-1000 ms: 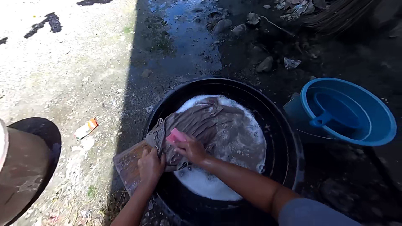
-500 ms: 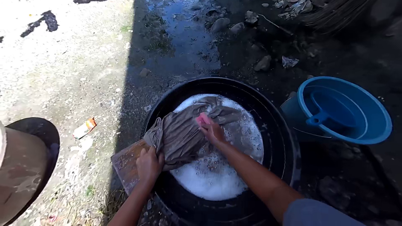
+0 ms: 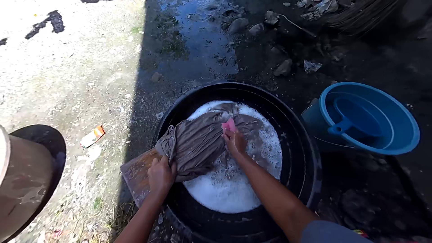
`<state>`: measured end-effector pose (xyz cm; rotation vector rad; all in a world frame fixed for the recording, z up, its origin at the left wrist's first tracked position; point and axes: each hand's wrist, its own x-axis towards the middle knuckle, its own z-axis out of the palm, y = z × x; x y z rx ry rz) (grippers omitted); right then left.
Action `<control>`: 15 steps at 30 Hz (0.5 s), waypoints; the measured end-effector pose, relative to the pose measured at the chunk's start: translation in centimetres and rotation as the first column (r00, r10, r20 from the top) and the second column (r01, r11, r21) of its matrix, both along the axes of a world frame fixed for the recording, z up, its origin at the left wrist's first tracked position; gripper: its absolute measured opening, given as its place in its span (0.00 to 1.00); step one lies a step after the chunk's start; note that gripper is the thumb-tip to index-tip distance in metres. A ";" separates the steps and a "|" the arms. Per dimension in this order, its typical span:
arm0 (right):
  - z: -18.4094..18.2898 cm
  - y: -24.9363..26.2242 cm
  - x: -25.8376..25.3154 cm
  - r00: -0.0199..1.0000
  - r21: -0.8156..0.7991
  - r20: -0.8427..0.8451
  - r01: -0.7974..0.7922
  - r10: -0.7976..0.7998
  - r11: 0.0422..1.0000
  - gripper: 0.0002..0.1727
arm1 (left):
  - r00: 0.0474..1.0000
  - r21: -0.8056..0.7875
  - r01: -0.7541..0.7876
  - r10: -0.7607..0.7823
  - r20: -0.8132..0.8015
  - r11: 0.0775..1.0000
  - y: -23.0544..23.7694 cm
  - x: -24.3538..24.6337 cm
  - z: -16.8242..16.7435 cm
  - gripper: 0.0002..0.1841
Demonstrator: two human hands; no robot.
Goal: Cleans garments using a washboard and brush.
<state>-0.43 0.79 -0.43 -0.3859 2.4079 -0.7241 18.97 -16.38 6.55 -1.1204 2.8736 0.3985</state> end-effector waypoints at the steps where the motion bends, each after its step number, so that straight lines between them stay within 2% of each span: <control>1: 1.1 -0.8 2.9 0.998 -0.078 0.006 -0.059 0.060 0.995 0.23 | 1.000 -0.002 0.001 -0.001 -0.004 1.000 -0.1 0.0 0.0 0.15; 3: 2.8 -1.6 9.5 0.979 -0.309 -0.092 -0.200 0.180 0.930 0.19 | 1.000 0.004 -0.001 0.001 -0.017 1.000 0.1 -0.1 0.1 0.15; 5: 2.6 -1.0 10.6 0.964 -0.385 -0.159 -0.258 0.212 0.886 0.17 | 1.000 0.002 0.005 -0.005 -0.025 1.000 0.0 0.0 0.1 0.15; 8: -0.3 1.1 2.3 0.992 -0.145 -0.089 -0.100 0.088 0.984 0.22 | 1.000 0.012 0.005 -0.005 -0.023 1.000 0.0 -0.1 0.0 0.15; 10: -1.0 1.5 -1.1 0.999 -0.003 -0.038 0.028 -0.028 1.000 0.24 | 1.000 0.016 0.000 0.000 -0.013 1.000 0.0 -0.1 0.0 0.15; 12: 0.5 0.2 1.7 1.000 -0.039 0.003 0.001 -0.001 0.999 0.23 | 1.000 0.006 0.009 -0.009 -0.025 1.000 0.0 0.0 -0.1 0.14; 15: 2.7 -1.2 10.2 0.974 -0.339 -0.103 -0.226 0.203 0.913 0.19 | 0.998 -0.014 0.022 -0.023 -0.058 1.000 0.0 0.1 -0.4 0.14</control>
